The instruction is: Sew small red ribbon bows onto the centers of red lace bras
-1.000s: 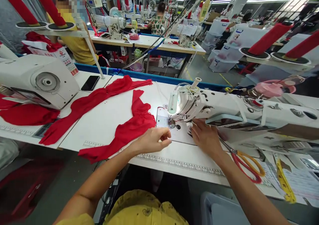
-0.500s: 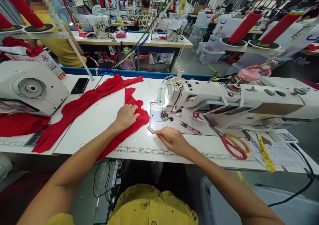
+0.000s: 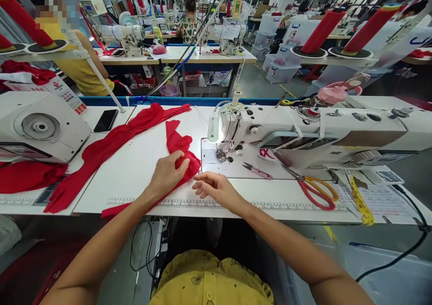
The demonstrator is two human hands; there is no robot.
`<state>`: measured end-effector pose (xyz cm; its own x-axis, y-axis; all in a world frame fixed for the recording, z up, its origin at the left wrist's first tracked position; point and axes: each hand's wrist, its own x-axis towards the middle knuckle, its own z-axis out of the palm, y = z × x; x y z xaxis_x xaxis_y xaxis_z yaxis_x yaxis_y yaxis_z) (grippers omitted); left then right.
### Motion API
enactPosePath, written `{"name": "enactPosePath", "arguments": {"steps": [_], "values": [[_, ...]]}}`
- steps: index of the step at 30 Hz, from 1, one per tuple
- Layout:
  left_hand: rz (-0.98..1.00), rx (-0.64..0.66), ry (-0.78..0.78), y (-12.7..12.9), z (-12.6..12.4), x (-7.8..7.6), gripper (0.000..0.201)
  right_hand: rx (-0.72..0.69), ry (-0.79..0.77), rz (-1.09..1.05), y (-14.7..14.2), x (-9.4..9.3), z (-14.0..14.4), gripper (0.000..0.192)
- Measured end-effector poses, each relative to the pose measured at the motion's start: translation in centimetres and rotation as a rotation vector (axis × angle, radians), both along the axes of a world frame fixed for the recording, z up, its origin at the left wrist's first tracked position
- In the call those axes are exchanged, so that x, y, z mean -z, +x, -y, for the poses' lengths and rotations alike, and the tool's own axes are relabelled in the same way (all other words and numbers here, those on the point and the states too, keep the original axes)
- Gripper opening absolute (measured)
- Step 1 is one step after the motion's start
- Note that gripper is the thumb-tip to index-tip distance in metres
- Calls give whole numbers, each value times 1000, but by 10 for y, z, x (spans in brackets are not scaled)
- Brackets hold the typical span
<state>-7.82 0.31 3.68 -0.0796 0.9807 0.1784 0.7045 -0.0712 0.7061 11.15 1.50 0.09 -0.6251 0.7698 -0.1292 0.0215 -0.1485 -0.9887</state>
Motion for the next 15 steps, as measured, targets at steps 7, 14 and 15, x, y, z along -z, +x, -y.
{"name": "enactPosePath", "arguments": {"steps": [7, 14, 15], "values": [[233, 324, -111, 7, 15, -10, 31, 169, -203, -251, -8, 5, 17, 36], [-290, 806, 136, -15, -44, -2, 16, 26, 71, 176, 37, -26, 20, 19], [-276, 830, 93, -17, -47, -4, 20, 3, 197, 305, 49, -37, 19, 20]]}}
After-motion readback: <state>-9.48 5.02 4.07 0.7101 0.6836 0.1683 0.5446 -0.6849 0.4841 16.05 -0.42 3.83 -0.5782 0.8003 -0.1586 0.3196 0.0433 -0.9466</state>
